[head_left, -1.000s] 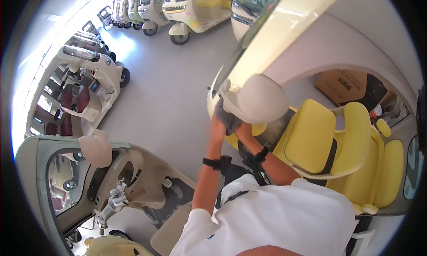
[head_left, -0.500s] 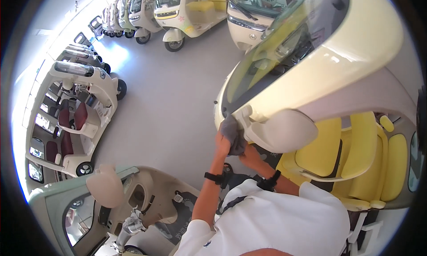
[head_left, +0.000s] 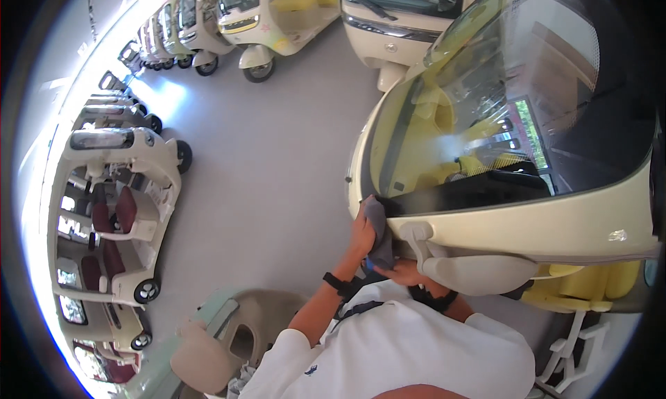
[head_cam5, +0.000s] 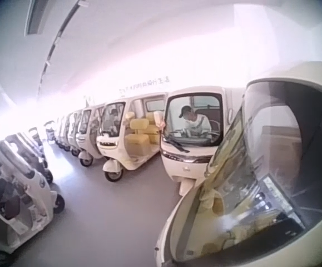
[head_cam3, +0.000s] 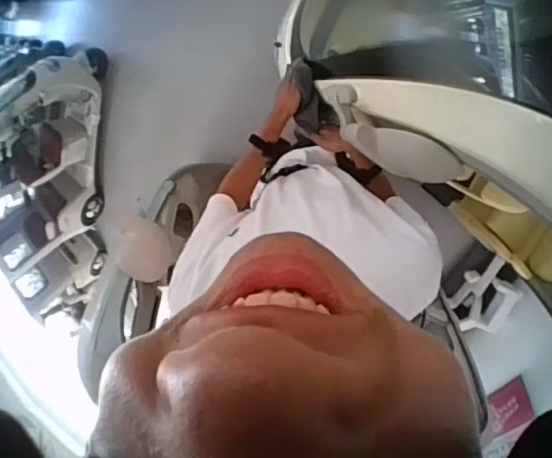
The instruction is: Cleaning the surfaces of multiple electric mobility scooters using a rag.
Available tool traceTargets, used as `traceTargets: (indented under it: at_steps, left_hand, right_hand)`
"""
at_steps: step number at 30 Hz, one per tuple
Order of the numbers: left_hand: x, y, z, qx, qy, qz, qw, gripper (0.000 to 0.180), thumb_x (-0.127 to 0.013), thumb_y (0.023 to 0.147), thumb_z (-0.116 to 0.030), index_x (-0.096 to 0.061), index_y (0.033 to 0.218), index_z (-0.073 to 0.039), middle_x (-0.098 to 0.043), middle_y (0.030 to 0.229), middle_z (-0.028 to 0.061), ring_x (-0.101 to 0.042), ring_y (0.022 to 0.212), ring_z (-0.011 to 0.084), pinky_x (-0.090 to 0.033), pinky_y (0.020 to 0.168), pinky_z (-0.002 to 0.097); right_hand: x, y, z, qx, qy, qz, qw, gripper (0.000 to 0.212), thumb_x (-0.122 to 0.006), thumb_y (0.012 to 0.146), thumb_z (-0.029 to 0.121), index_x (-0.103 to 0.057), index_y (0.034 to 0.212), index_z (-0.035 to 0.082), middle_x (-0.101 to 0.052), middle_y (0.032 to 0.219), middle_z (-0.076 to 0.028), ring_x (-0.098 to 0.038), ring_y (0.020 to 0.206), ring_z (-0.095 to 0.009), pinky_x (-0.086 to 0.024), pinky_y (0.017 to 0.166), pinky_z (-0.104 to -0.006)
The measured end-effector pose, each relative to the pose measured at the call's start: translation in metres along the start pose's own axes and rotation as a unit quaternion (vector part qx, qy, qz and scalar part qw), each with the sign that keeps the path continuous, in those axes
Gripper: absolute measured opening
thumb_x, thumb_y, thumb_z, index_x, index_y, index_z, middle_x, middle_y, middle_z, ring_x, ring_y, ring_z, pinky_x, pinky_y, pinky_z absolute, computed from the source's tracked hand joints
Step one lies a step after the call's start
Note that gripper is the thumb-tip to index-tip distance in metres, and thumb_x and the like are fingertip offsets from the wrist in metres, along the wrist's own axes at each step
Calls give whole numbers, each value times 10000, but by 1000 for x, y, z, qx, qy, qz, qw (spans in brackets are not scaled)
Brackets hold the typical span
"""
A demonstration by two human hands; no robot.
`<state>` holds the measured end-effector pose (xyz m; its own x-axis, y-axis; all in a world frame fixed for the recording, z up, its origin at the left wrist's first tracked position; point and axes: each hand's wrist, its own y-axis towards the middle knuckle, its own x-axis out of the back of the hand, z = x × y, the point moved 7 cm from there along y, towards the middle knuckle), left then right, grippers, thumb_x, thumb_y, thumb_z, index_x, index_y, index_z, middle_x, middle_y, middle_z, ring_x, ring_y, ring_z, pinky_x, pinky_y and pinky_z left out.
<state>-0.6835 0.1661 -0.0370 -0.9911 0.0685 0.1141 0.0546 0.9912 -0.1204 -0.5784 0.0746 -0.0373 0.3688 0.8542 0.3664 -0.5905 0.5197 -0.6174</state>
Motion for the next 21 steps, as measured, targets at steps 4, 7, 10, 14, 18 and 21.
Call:
traceTargets:
  at_steps: [4,7,10,14,18,21]
  left_hand:
    - [-4,-11,0,-91,96,64,989,516,-308,889,-68,-296,1399,6,-444,1339,253,-403,1291,335,-296,1067,359]
    - [5,-17,-11,-27,68,175,982,494,-309,914,-88,-281,1396,21,-415,1344,268,-411,1267,366,-315,1047,365]
    - [-1,7,-26,33,58,230,971,433,-328,947,-140,-327,1345,29,-462,1261,255,-460,1186,378,-346,1011,360]
    - [-11,45,-84,-158,55,238,957,381,-352,986,-267,-417,1238,11,-527,1038,238,-532,998,369,-432,880,357]
    - [17,56,-84,-181,54,188,964,391,-371,987,-331,-449,1193,-8,-533,973,217,-543,947,335,-461,784,363]
    - [57,66,-36,148,-81,171,971,391,-352,1010,-353,-451,1202,-28,-549,997,117,-518,904,197,-450,828,331]
  right_hand:
    - [-12,-4,22,102,75,-79,989,663,-230,976,550,-447,1316,23,-519,1287,-203,-477,1213,-325,-345,1030,-391]
    - [-5,-8,39,109,131,-65,983,615,-250,996,487,-408,1331,-4,-474,1333,-194,-446,1240,-308,-333,1037,-383]
    - [6,-5,50,141,210,-142,957,557,-290,1007,432,-406,1315,-18,-486,1312,-187,-436,1242,-302,-313,1041,-374]
    - [67,-4,65,149,387,-341,844,518,-349,1012,394,-416,1275,-47,-509,1224,-156,-473,1105,-214,-356,962,-318]
    - [94,11,85,110,280,-421,855,408,-406,999,354,-526,1128,-14,-599,976,-144,-541,882,-204,-426,816,-317]
    - [119,41,115,77,256,-345,900,373,-421,987,350,-565,1036,10,-615,818,-132,-553,724,-235,-447,726,-346]
